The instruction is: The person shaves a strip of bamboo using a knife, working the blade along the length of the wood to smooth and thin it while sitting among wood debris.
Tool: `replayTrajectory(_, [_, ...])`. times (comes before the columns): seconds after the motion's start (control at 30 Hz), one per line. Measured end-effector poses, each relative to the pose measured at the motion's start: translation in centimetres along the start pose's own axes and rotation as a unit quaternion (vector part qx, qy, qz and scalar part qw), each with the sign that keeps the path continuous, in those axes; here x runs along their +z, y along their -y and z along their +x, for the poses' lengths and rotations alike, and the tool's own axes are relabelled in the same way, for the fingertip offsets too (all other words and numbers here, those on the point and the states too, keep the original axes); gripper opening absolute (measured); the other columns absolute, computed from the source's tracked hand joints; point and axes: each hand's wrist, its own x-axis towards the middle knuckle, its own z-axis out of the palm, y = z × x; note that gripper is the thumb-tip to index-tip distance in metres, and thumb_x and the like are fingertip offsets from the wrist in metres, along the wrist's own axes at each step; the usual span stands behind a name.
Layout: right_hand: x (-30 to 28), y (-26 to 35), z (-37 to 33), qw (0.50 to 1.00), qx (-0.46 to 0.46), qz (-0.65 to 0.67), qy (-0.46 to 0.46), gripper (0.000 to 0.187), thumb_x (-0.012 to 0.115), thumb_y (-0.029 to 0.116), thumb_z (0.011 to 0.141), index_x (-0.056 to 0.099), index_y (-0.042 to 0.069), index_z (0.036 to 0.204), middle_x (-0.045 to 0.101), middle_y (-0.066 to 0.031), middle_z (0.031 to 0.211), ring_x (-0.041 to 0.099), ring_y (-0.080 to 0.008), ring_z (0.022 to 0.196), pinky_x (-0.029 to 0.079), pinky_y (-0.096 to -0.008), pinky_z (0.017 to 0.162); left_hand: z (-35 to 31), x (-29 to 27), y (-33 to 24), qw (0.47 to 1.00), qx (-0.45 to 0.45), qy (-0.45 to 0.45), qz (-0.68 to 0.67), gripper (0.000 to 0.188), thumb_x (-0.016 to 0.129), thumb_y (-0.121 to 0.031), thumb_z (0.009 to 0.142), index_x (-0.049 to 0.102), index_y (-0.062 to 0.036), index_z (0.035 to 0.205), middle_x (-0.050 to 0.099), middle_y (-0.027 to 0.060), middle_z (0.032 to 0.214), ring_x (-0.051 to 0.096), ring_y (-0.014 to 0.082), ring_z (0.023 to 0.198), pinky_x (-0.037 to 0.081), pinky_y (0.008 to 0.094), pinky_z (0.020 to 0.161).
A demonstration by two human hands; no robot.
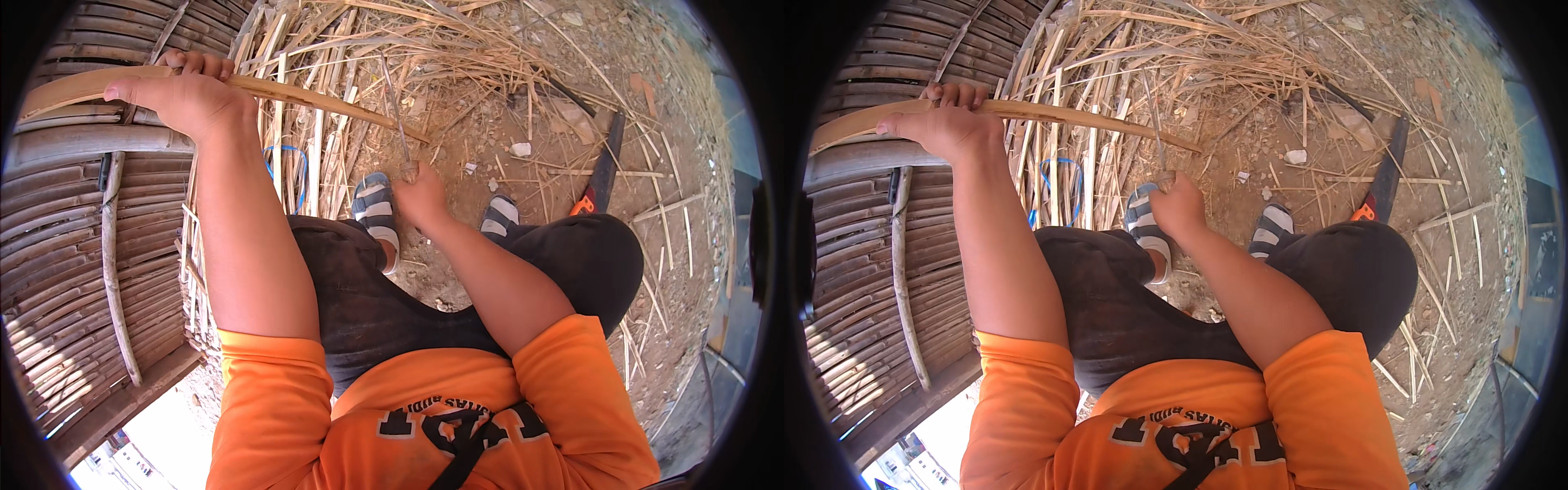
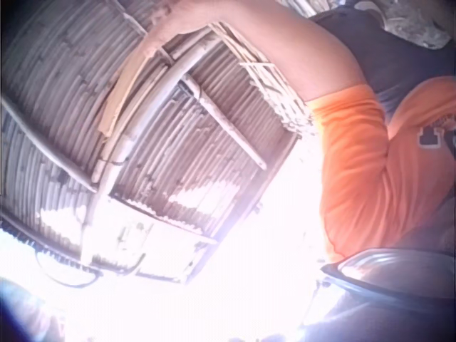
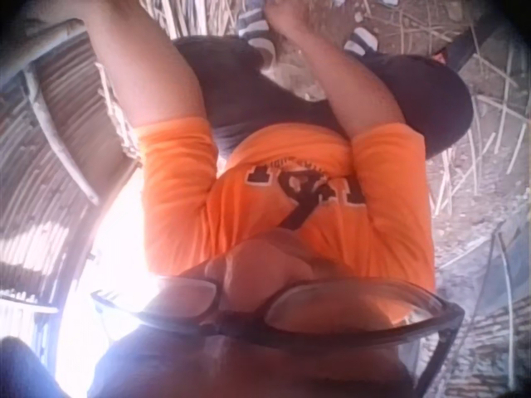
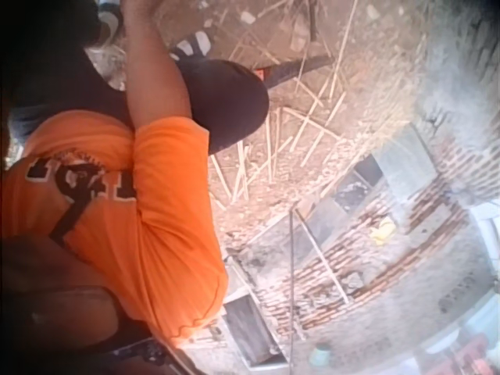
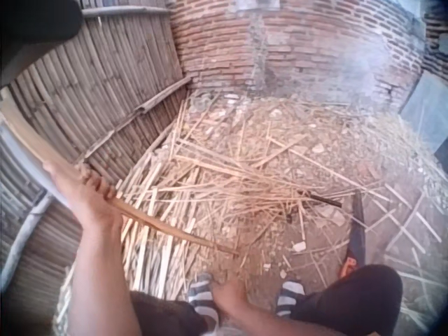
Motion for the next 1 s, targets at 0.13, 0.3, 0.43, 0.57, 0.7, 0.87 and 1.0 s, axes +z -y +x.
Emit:
replayTrajectory(0.13, [-1.5, 4.3, -1.6, 0.996, -0.09, 0.018, -0.019, 0.038, 0.066, 0.016, 0.08, 0.059, -0.004, 0.111, 0.067, -0.0292, 0.096, 0.066, -0.0444, 0.095, 0.051, -0.0487, 0.085, -0.4, 0.5, -0.1, 1.0, 0.007, -0.012, -0.014, 0.082, 0.008, -0.085, 0.087, 0.036, -0.0089, 0.076, 0.028, 0.0008, 0.059, 0.017, 0.0157, 0.058, 0.021, 0.0283, 0.053])
replayTrajectory(0.3, [-0.1, -2.9, -1.3, 0.993, 0.002, -0.114, 0.02, 0.038, 0.065, 0.015, 0.08, 0.059, -0.004, 0.112, 0.068, -0.028, 0.1, 0.065, -0.0447, 0.098, 0.052, -0.0476, 0.087, -1.2, 1.8, -0.4, 0.998, 0.011, -0.053, 0.022, 0.083, 0.006, -0.085, 0.087, 0.036, -0.0086, 0.076, 0.026, 0.0, 0.059, 0.015, 0.0155, 0.058, 0.02, 0.0276, 0.052])
replayTrajectory(0.43, [0.7, -3.1, -1.3, 0.997, 0.017, -0.078, 0.022, 0.038, 0.067, 0.019, 0.079, 0.063, -0.001, 0.111, 0.068, -0.0269, 0.101, 0.066, -0.0431, 0.099, 0.051, -0.0453, 0.087, -0.6, 0.6, -0.3, 0.998, -0.008, -0.065, 0.01, 0.083, 0.006, -0.085, 0.087, 0.036, -0.0082, 0.076, 0.027, 0.0002, 0.06, 0.018, 0.0165, 0.058, 0.024, 0.0285, 0.055])
replayTrajectory(0.57, [-0.6, 2.5, -2.8, 1.0, -0.005, -0.018, 0.025, 0.039, 0.068, 0.019, 0.078, 0.063, -0.001, 0.112, 0.069, -0.0255, 0.102, 0.066, -0.0422, 0.098, 0.052, -0.0451, 0.086, -0.6, 0.2, -0.2, 0.998, -0.008, -0.052, 0.023, 0.083, 0.006, -0.086, 0.087, 0.036, -0.0086, 0.076, 0.028, 0.0004, 0.06, 0.02, 0.0171, 0.058, 0.026, 0.0288, 0.056])
replayTrajectory(0.7, [-2.0, 5.3, -2.6, 0.997, -0.068, 0.004, 0.042, 0.038, 0.067, 0.018, 0.078, 0.062, -0.001, 0.112, 0.068, -0.0261, 0.102, 0.066, -0.0423, 0.1, 0.052, -0.0464, 0.088, -0.6, 0.0, -0.2, 0.999, 0.011, -0.036, 0.014, 0.083, 0.006, -0.086, 0.086, 0.035, -0.0089, 0.076, 0.027, 0.0003, 0.06, 0.02, 0.0171, 0.057, 0.026, 0.0286, 0.055])
replayTrajectory(0.87, [0.0, -4.8, 0.5, 0.987, 0.005, -0.157, 0.041, 0.04, 0.068, 0.018, 0.078, 0.061, -0.004, 0.111, 0.068, -0.0278, 0.101, 0.065, -0.0431, 0.101, 0.052, -0.0465, 0.089, -1.3, 0.7, -0.8, 0.996, -0.029, -0.084, 0.007, 0.083, 0.006, -0.086, 0.086, 0.035, -0.0089, 0.077, 0.028, 0.0006, 0.06, 0.021, 0.0168, 0.057, 0.026, 0.0287, 0.054])
replayTrajectory(1.0, [0.1, -4.0, 0.3, 0.998, 0.032, -0.057, 0.023, 0.039, 0.068, 0.018, 0.078, 0.062, -0.003, 0.109, 0.068, -0.0278, 0.1, 0.066, -0.0426, 0.099, 0.052, -0.0457, 0.087, -0.5, 0.1, 0.2, 0.999, -0.012, -0.049, -0.004, 0.082, 0.007, -0.086, 0.086, 0.035, -0.0098, 0.079, 0.029, 0.0013, 0.061, 0.022, 0.0168, 0.058, 0.026, 0.0282, 0.055])
